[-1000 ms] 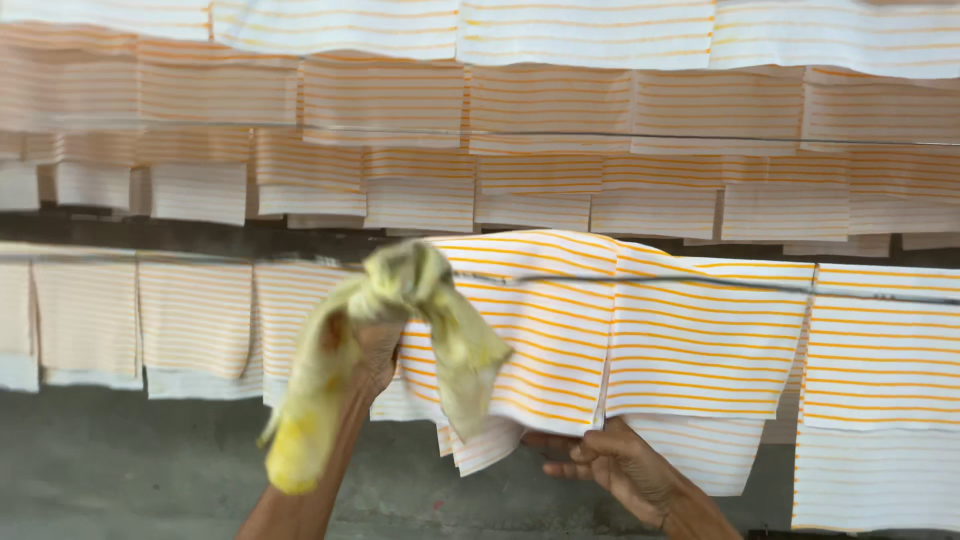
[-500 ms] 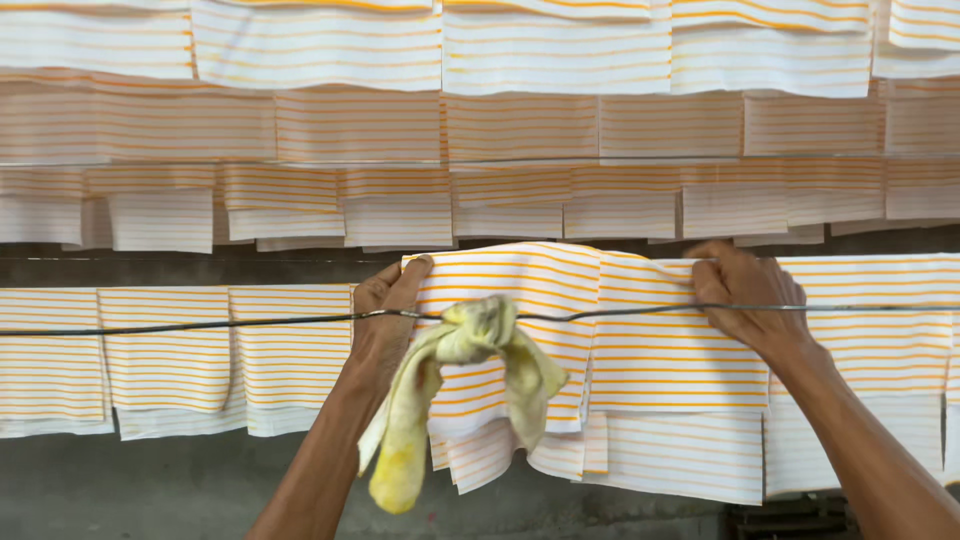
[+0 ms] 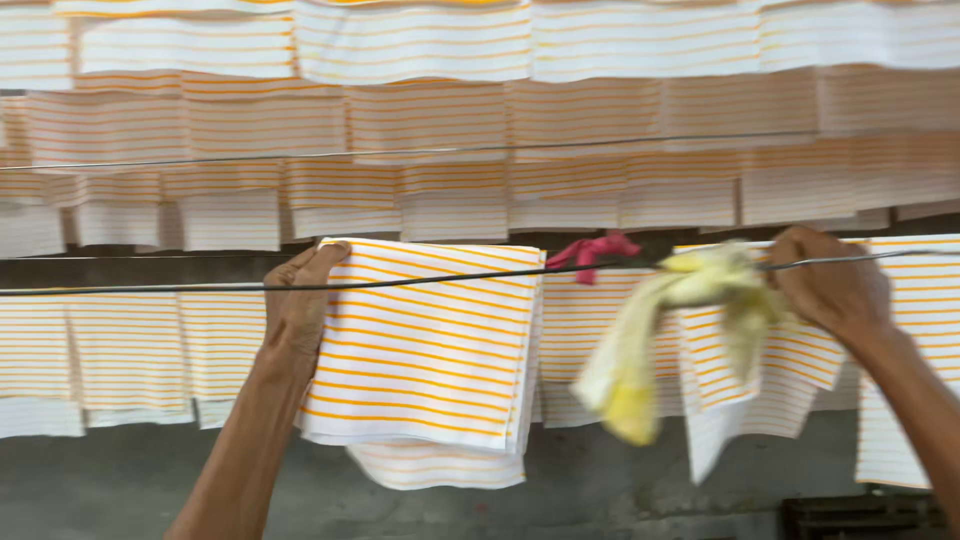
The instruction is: The person hangs white cloths with yellow horizontal stripes onto a metal rod. They pick up each cloth, fold it over the rod, and align it with the others. The person repeats this process for multiple cloths, creating a continuous row of hanging fabric.
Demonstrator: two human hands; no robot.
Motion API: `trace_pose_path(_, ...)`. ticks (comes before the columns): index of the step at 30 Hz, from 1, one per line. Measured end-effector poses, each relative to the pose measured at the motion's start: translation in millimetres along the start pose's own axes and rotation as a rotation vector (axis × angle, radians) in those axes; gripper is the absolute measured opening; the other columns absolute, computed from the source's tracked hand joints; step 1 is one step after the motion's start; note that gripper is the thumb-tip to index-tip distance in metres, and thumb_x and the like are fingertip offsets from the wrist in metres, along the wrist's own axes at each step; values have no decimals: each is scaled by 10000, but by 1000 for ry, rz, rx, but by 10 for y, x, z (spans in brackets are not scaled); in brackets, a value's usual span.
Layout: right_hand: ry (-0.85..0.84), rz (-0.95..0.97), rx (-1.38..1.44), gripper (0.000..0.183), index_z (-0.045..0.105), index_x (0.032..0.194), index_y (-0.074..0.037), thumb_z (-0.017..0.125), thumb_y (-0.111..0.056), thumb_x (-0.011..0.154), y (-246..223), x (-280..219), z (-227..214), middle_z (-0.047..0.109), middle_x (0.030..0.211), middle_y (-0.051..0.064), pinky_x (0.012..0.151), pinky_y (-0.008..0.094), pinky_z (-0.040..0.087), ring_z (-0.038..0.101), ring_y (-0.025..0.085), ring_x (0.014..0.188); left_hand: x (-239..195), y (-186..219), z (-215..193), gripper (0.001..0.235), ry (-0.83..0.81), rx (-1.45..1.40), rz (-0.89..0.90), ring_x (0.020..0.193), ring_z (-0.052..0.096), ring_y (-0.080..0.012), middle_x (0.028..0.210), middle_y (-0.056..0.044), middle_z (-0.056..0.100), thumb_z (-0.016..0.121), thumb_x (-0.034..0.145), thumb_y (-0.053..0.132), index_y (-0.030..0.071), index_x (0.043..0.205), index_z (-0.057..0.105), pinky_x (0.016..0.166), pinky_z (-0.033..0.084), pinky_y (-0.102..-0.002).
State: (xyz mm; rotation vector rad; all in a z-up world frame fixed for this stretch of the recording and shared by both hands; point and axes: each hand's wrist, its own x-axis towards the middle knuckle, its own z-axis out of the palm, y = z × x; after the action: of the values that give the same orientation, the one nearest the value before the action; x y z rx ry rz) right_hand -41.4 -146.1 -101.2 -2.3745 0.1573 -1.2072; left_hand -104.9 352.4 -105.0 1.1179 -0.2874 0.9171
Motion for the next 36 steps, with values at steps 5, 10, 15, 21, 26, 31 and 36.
trace_pose_path(5, 155, -315, 312, 693, 429, 1537, -274, 552, -338, 859, -180, -314, 135, 535, 1099, 32, 736, 383, 432, 540, 265, 957, 186, 132, -850, 144, 50, 265, 100, 620, 626, -107, 681, -2, 596, 780, 803, 312, 180, 797, 721, 580, 546, -272)
trace_pose_path(10, 407, -342, 683, 299, 536, 1363, -132, 421, -115, 1087, -745, -877, 651, 441, 841, -50, 681, 266, 346, 476, 109, 728, 472, 385, -1698, 123, -22, 90, 51, 717, 632, -143, 779, 13, 662, 752, 861, 217, 122, 809, 694, 617, 535, -348)
trace_pose_path(15, 203, -108, 542, 236, 794, 938, -182, 563, -134, 936, -2324, -1836, 1254, 714, 686, -8, 573, 362, 421, 553, 164, 524, 1048, 484, -2529, 144, 114, 194, 14, 718, 622, -130, 780, 40, 640, 802, 849, 272, 168, 844, 703, 624, 518, -325)
trace_pose_path(21, -715, 20, 1060, 289, 815, 1089, -20, 612, -143, 925, -3840, -2719, 1642, 864, 882, 168, 517, 276, 575, 800, 222, 664, 1170, 254, -2915, 66, 102, 150, -67, 630, 584, -99, 796, 66, 659, 753, 865, 207, 154, 903, 749, 491, 438, -269)
trace_pose_path(26, -526, 149, 1112, 207, 688, 1012, -81, 657, -273, 942, -3904, -2741, 1923, 671, 937, 65, 539, 313, 546, 726, 182, 779, 1040, 280, -2866, 376, 17, 40, 6, 637, 497, -75, 668, 59, 518, 753, 921, 186, 162, 644, 500, 574, 398, -272)
trace_pose_path(31, -582, 73, 1102, 289, 741, 1149, -100, 680, -271, 924, -4017, -2727, 1997, 751, 821, 77, 590, 294, 544, 711, 134, 793, 1010, 344, -2867, 209, 51, 170, 62, 726, 544, -72, 769, 45, 622, 716, 946, 229, 127, 784, 633, 668, 459, -258)
trace_pose_path(36, -564, 178, 1109, 326, 707, 1219, -102, 681, -265, 938, -4138, -2748, 2077, 716, 865, 63, 534, 289, 483, 694, 160, 738, 598, 138, -2952, 231, 274, 665, 504, 921, 682, -103, 1072, 41, 711, 710, 939, 222, 163, 1156, 657, 771, 527, -288)
